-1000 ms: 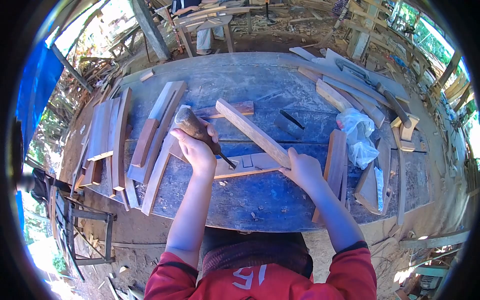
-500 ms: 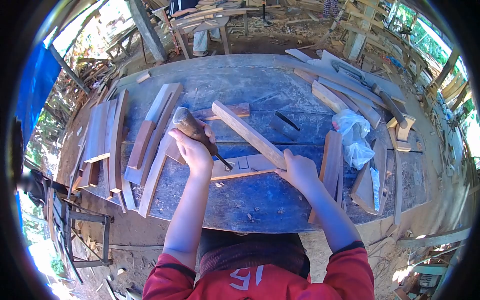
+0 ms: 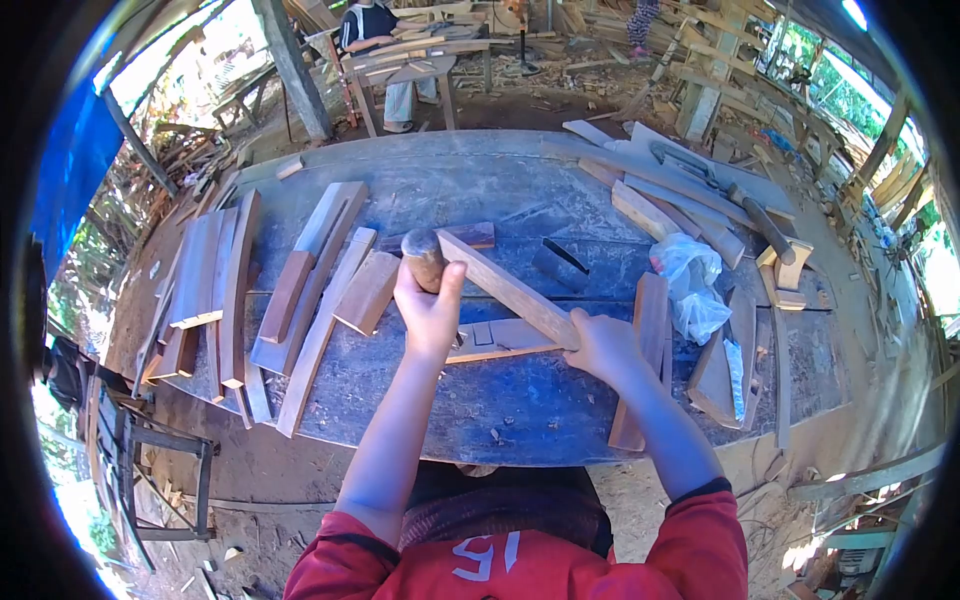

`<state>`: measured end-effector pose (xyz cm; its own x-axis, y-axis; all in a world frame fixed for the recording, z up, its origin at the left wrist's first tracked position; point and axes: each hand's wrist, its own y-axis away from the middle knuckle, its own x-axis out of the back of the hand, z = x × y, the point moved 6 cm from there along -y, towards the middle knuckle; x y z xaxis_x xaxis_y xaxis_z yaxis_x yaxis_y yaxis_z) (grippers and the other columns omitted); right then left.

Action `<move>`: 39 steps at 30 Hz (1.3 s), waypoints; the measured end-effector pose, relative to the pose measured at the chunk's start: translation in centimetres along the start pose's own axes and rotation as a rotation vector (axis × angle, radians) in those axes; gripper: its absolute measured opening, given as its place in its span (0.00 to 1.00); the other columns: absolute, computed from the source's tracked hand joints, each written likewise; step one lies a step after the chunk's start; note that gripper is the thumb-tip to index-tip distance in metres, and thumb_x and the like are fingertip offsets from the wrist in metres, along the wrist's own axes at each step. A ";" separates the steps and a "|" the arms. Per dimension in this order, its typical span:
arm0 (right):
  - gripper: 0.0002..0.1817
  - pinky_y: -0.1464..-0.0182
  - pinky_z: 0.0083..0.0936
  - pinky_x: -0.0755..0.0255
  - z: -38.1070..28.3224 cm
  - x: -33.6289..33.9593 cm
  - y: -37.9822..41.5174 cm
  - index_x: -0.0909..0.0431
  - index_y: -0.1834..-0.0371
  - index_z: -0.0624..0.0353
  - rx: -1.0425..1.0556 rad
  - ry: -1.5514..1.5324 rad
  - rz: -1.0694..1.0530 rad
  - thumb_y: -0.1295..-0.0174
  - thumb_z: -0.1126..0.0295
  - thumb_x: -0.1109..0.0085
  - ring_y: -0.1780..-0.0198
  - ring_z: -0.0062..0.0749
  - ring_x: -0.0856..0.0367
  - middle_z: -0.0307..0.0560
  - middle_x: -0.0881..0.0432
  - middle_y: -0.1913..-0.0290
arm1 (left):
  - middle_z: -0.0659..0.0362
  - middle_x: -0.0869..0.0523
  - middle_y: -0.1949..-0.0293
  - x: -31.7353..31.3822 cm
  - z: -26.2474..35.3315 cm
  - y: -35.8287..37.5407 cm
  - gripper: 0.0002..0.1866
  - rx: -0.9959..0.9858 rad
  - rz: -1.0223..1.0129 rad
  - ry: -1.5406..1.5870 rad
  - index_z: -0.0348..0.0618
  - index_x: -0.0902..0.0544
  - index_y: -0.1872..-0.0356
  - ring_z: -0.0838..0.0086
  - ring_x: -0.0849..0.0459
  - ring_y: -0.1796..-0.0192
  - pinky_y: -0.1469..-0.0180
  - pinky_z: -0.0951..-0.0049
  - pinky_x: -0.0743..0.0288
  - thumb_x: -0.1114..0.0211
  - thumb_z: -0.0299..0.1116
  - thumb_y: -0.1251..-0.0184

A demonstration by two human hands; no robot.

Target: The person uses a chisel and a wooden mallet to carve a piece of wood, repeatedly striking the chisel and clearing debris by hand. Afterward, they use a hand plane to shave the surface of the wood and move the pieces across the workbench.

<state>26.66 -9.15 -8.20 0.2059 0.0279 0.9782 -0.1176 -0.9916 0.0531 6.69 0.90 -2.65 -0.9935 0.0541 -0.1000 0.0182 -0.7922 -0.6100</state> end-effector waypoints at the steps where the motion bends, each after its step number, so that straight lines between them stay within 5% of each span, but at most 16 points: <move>1: 0.25 0.63 0.37 0.28 0.4 0.8 0.5 0.31 0.61 0.59 -0.002 -0.005 -0.007 0.59 0.57 0.33 0.65 0.50 0.21 0.54 0.21 0.70 | 0.59 0.20 0.74 -0.2 0.4 0.1 0.14 0.057 -0.003 -0.039 0.35 0.27 0.66 0.81 0.23 0.71 0.67 0.77 0.28 0.33 0.34 0.46; 5: 0.29 0.60 0.34 0.28 1.8 5.6 3.3 0.30 0.57 0.61 -0.081 -0.070 0.114 0.61 0.58 0.31 0.62 0.47 0.20 0.57 0.21 0.68 | 0.51 0.20 0.75 -0.7 1.8 0.3 0.12 0.009 0.014 -0.177 0.36 0.27 0.67 0.70 0.18 0.72 0.68 0.73 0.26 0.35 0.28 0.51; 11: 0.35 0.51 0.28 0.31 4.3 10.6 7.9 0.32 0.49 0.65 -0.117 -0.807 0.597 0.62 0.65 0.29 0.54 0.30 0.25 0.47 0.23 0.56 | 0.46 0.19 0.74 -2.3 1.3 0.6 0.15 0.050 -0.079 -0.223 0.36 0.28 0.67 0.55 0.17 0.69 0.68 0.66 0.25 0.34 0.30 0.53; 15: 0.34 0.52 0.27 0.31 2.2 12.5 10.7 0.32 0.50 0.66 0.002 -0.525 0.433 0.63 0.67 0.29 0.55 0.30 0.24 0.50 0.22 0.58 | 0.44 0.20 0.75 -3.5 0.0 0.6 0.16 0.044 -0.145 -0.270 0.36 0.28 0.67 0.50 0.19 0.69 0.69 0.62 0.26 0.33 0.31 0.54; 17: 0.30 0.54 0.27 0.30 2.5 11.9 11.2 0.31 0.54 0.66 -0.103 -0.291 0.091 0.63 0.69 0.29 0.58 0.31 0.23 0.51 0.21 0.61 | 0.45 0.20 0.75 -3.8 0.2 0.8 0.15 0.032 -0.149 -0.262 0.37 0.28 0.69 0.50 0.19 0.70 0.70 0.62 0.26 0.33 0.31 0.55; 18: 0.30 0.54 0.27 0.30 2.6 12.1 11.4 0.31 0.54 0.66 -0.104 -0.290 0.092 0.63 0.69 0.29 0.58 0.31 0.23 0.51 0.21 0.61 | 0.45 0.20 0.75 -3.9 0.4 0.8 0.15 0.032 -0.149 -0.260 0.37 0.28 0.69 0.50 0.19 0.70 0.70 0.62 0.26 0.33 0.31 0.55; 21: 0.26 0.56 0.29 0.28 3.6 14.0 13.0 0.30 0.57 0.66 -0.080 -0.398 0.669 0.61 0.71 0.31 0.64 0.33 0.21 0.50 0.20 0.66 | 0.46 0.20 0.75 -3.6 0.6 1.0 0.14 0.075 -0.181 -0.243 0.36 0.27 0.68 0.52 0.19 0.70 0.70 0.64 0.26 0.33 0.31 0.54; 24: 0.27 0.57 0.29 0.29 4.5 10.2 12.7 0.30 0.57 0.66 -0.246 -0.938 0.581 0.63 0.70 0.30 0.63 0.33 0.22 0.52 0.21 0.66 | 0.46 0.20 0.75 -3.2 0.8 0.9 0.14 0.044 -0.142 -0.238 0.36 0.27 0.68 0.53 0.18 0.71 0.70 0.64 0.26 0.34 0.31 0.54; 25: 0.29 0.58 0.29 0.29 2.5 11.2 12.7 0.30 0.56 0.65 -0.057 -0.464 0.643 0.63 0.68 0.29 0.63 0.34 0.22 0.51 0.21 0.66 | 0.46 0.20 0.75 -3.2 0.8 0.8 0.14 0.041 -0.137 -0.242 0.36 0.27 0.68 0.53 0.18 0.71 0.70 0.64 0.26 0.34 0.31 0.54; 27: 0.30 0.57 0.29 0.28 2.3 10.8 12.0 0.30 0.55 0.65 -0.027 -0.366 0.434 0.63 0.67 0.28 0.62 0.34 0.22 0.51 0.21 0.65 | 0.51 0.21 0.79 -3.0 0.8 1.1 0.11 0.012 -0.112 -0.233 0.34 0.28 0.72 0.74 0.22 0.76 0.71 0.74 0.28 0.35 0.29 0.49; 29: 0.32 0.56 0.29 0.28 2.8 10.6 11.8 0.31 0.53 0.65 -0.033 -0.348 0.223 0.62 0.66 0.28 0.62 0.35 0.22 0.49 0.21 0.64 | 0.51 0.21 0.79 -2.9 0.8 1.0 0.11 0.016 -0.100 -0.225 0.34 0.28 0.72 0.75 0.23 0.76 0.71 0.74 0.29 0.35 0.29 0.50; 30: 0.32 0.56 0.29 0.28 2.9 10.0 11.6 0.31 0.53 0.65 -0.031 -0.350 0.218 0.62 0.66 0.28 0.62 0.35 0.22 0.49 0.21 0.64 | 0.51 0.22 0.79 -2.6 0.8 1.1 0.11 0.032 -0.086 -0.212 0.34 0.28 0.72 0.76 0.24 0.76 0.72 0.74 0.29 0.35 0.29 0.50; 32: 0.32 0.57 0.29 0.28 4.7 9.9 12.8 0.31 0.54 0.66 -0.153 -0.729 0.596 0.63 0.64 0.28 0.62 0.36 0.22 0.49 0.21 0.64 | 0.51 0.22 0.79 -2.3 1.1 1.1 0.11 0.036 -0.094 -0.208 0.34 0.28 0.72 0.76 0.24 0.77 0.72 0.74 0.29 0.34 0.30 0.50; 34: 0.33 0.56 0.29 0.29 4.4 8.9 13.1 0.31 0.53 0.66 -0.274 -0.958 0.576 0.63 0.64 0.28 0.62 0.36 0.22 0.50 0.21 0.65 | 0.52 0.22 0.79 -2.4 1.3 1.1 0.12 0.028 -0.095 -0.197 0.35 0.28 0.72 0.77 0.24 0.77 0.72 0.75 0.29 0.34 0.30 0.50; 36: 0.33 0.55 0.29 0.29 2.5 9.7 13.0 0.32 0.53 0.66 -0.059 -0.455 0.540 0.62 0.64 0.28 0.61 0.35 0.22 0.49 0.21 0.65 | 0.46 0.21 0.76 -2.9 0.7 1.4 0.14 0.055 -0.159 -0.221 0.36 0.27 0.70 0.53 0.19 0.71 0.69 0.66 0.26 0.33 0.31 0.55; 39: 0.33 0.54 0.29 0.30 1.6 11.2 12.9 0.32 0.51 0.65 -0.068 -0.418 0.319 0.62 0.67 0.29 0.60 0.33 0.23 0.48 0.22 0.65 | 0.47 0.21 0.76 -3.2 1.0 1.5 0.14 -0.035 -0.144 -0.220 0.37 0.27 0.70 0.53 0.19 0.70 0.69 0.65 0.26 0.33 0.31 0.55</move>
<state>29.05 -21.83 3.15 0.5174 -0.3402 0.7852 -0.2980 -0.9318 -0.2074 9.81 -1.07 -2.47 -0.9866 0.0284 0.1605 -0.1249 -0.7643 -0.6326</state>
